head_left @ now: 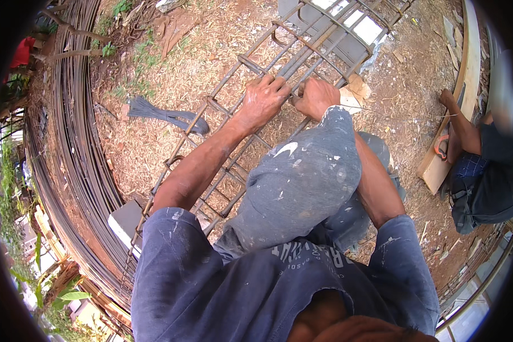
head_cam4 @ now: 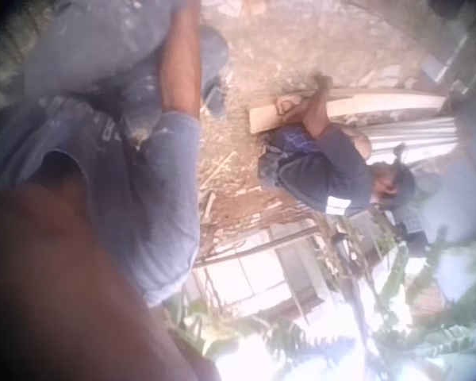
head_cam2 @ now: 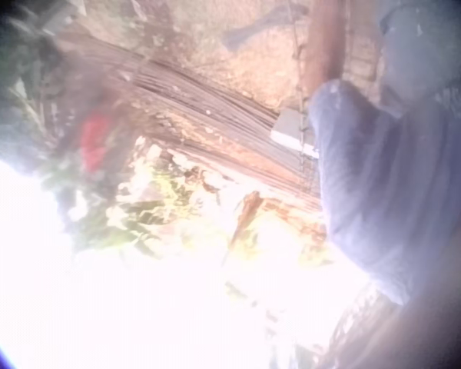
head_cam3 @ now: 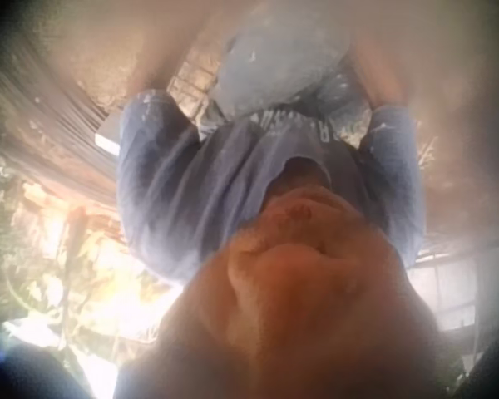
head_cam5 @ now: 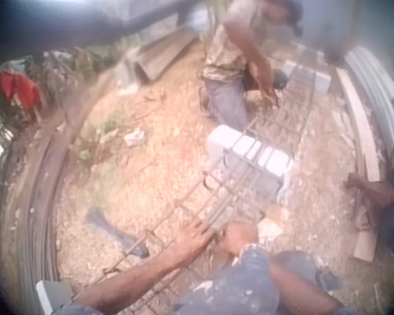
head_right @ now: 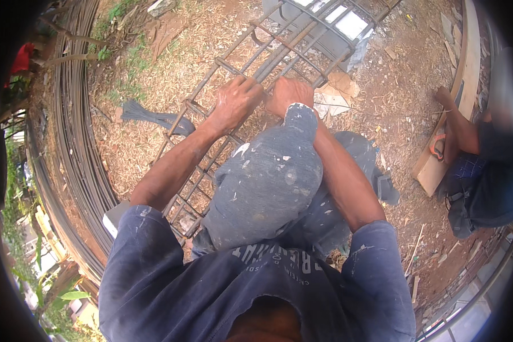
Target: The person assembles a rebar cage by tying intersecting steel bars with wire using pliers. They work on a long grid laid on the ground, moving along its length to secure multiple joints.
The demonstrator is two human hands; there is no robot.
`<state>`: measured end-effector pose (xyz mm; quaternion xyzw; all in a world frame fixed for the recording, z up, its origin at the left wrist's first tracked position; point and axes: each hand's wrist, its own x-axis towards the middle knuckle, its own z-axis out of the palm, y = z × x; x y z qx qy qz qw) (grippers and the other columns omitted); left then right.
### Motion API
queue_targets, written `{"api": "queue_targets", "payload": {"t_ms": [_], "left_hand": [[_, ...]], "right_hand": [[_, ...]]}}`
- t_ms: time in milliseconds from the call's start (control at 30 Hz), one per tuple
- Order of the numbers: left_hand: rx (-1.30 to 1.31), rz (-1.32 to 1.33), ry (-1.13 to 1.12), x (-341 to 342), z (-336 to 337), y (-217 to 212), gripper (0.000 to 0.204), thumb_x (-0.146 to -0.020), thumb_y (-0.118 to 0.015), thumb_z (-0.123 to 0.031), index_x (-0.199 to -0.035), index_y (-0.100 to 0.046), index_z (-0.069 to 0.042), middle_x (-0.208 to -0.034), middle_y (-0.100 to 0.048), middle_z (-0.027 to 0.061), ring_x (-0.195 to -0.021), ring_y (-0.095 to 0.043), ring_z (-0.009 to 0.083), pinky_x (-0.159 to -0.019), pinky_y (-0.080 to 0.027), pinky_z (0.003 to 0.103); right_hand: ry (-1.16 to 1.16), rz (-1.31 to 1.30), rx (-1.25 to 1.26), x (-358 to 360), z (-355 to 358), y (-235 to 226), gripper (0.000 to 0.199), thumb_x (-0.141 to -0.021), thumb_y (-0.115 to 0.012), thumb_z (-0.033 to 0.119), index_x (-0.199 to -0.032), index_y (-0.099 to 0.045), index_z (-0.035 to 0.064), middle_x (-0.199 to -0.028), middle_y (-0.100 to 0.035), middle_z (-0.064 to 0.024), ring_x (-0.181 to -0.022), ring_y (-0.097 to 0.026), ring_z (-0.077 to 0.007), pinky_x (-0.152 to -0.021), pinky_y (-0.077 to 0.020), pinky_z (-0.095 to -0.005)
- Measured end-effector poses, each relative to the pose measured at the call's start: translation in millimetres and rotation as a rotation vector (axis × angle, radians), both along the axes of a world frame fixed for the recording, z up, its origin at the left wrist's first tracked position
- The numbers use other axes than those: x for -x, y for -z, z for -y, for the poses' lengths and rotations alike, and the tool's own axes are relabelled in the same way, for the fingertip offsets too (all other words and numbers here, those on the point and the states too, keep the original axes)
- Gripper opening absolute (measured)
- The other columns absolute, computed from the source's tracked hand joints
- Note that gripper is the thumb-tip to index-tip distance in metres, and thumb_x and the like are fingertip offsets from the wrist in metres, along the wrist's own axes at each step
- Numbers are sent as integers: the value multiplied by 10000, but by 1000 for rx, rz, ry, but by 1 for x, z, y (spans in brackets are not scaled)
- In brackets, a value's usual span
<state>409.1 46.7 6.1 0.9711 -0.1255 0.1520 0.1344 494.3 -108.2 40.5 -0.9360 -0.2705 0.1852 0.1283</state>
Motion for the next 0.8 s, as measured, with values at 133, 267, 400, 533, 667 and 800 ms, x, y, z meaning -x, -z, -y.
{"api": "queue_targets", "payload": {"t_ms": [133, 267, 400, 533, 667, 800], "left_hand": [[317, -115, -265, 0, 21, -2, 145, -816, -665, -77, -936, -596, -36, -961, -630, 145, -873, -641, 309, -724, -511, 457], [739, -136, -542, -5, 40, -17, 164, -832, -723, -118, -844, -632, 19, -779, -670, 206, -705, -659, 342, -657, -494, 455], [792, -201, -607, -22, 32, -11, 216, -796, -762, -142, -897, -686, 33, -695, -677, 193, -612, -659, 307, -621, -499, 422], [848, -102, -640, -17, 50, -17, 403, -778, -772, -108, -1134, -675, 52, -777, -714, 181, -659, -692, 294, -659, -536, 394], [1134, -35, -591, 14, 58, -1, 631, -752, -758, 6, -1349, -554, 35, -1008, -715, 195, -798, -715, 313, -794, -559, 401], [888, 24, -563, 13, 68, 8, 582, -747, -713, 4, -1319, -614, -38, -1051, -733, 156, -972, -713, 269, -865, -541, 381]], "right_hand": [[189, -286, -75, -16, 1, 3, 252, -766, -682, 265, -825, -719, 23, -751, -694, -159, -698, -674, -304, -668, -531, -417], [554, -748, -424, -26, 11, 12, 165, -835, -646, 155, -764, -647, 6, -650, -590, -49, -563, -537, -124, -470, -410, -301], [676, -973, -634, -19, 1, 2, 133, -907, -602, 107, -797, -609, 32, -649, -515, 0, -495, -412, -51, -389, -307, -224], [663, -998, -648, -13, 18, 1, 136, -929, -608, 117, -834, -621, 20, -668, -546, -6, -496, -464, -64, -399, -366, -222], [520, -836, -520, 7, 32, -37, 150, -919, -636, 116, -954, -678, -23, -661, -603, -33, -493, -527, -83, -427, -418, -236], [283, -640, -491, 12, 18, -35, 220, -860, -676, 75, -1026, -708, -66, -690, -654, -54, -545, -566, -111, -491, -442, -268]]}}
